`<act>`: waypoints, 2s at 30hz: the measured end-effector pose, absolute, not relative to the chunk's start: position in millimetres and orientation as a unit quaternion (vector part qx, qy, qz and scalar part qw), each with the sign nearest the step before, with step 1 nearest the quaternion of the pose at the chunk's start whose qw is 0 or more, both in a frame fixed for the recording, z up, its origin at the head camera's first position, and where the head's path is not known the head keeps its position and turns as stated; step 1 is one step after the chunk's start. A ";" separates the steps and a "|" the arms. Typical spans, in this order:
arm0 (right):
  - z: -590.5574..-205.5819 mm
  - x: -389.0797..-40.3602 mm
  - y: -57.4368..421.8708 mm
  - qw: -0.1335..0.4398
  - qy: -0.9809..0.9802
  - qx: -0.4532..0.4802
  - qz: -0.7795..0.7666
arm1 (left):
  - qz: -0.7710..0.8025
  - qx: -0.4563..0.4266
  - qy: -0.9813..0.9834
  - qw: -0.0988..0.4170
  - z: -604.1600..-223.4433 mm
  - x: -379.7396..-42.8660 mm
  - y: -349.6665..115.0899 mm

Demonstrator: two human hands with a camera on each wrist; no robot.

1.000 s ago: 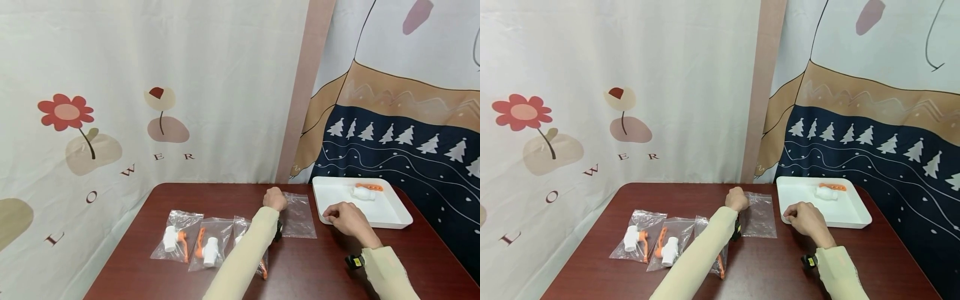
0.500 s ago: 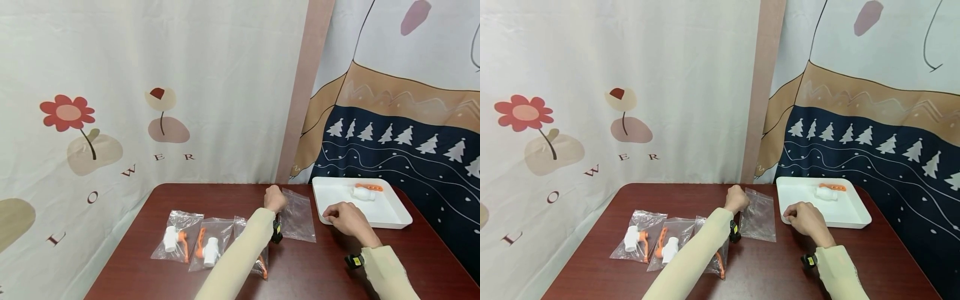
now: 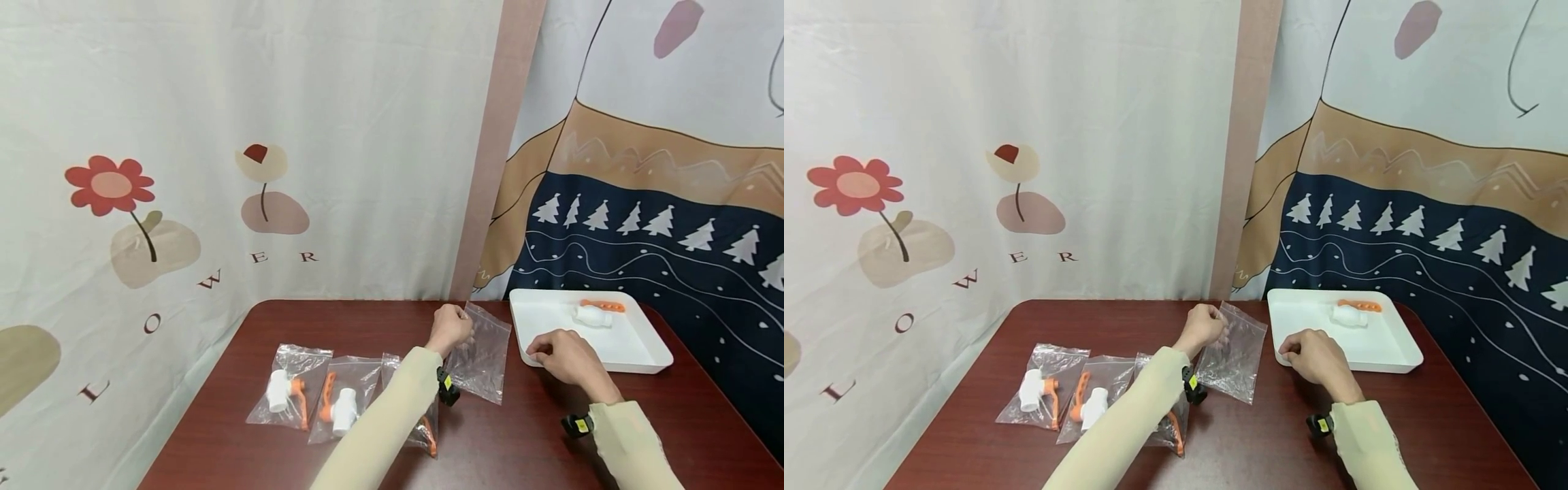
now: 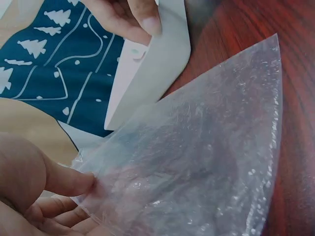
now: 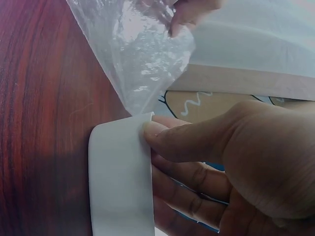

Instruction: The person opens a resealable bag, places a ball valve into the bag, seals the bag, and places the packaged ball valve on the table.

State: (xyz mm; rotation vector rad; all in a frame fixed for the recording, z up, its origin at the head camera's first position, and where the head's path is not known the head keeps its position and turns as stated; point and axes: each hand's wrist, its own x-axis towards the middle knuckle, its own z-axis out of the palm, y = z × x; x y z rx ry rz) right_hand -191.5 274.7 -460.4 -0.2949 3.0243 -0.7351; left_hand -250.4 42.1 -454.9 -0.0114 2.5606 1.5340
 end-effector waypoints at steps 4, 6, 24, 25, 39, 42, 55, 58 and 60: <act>-460.1 -192.1 274.6 0.007 0.968 -0.095 -0.233 | 0.548 -0.005 0.833 0.079 -452.7 -247.3 41.1; -460.1 -192.3 274.6 0.003 0.968 -0.096 -0.231 | 0.566 -0.005 0.820 0.082 -451.3 -246.4 39.8; -459.6 -191.3 266.9 0.009 0.966 -0.095 -0.242 | 0.564 0.091 0.820 0.023 -435.8 -226.6 4.1; -458.8 -191.4 266.2 0.011 0.965 -0.092 -0.245 | 0.572 0.095 0.814 0.026 -434.0 -224.9 1.7; -427.5 -179.1 249.5 -0.019 0.935 -0.146 -0.321 | 0.641 0.166 0.748 0.040 -419.5 -209.3 -22.3; -414.7 -170.7 245.3 -0.016 0.927 -0.156 -0.341 | 0.639 0.178 0.747 0.041 -418.0 -203.4 -26.1; -375.7 -150.3 209.7 -0.076 0.898 -0.221 -0.374 | 0.581 0.246 0.775 0.026 -401.2 -180.3 -44.7; -372.0 -150.4 203.3 -0.089 0.893 -0.228 -0.376 | 0.579 0.263 0.771 0.023 -398.8 -177.2 -47.4; -370.2 -150.6 200.4 -0.097 0.891 -0.239 -0.373 | 0.576 0.271 0.771 0.020 -396.7 -175.1 -48.7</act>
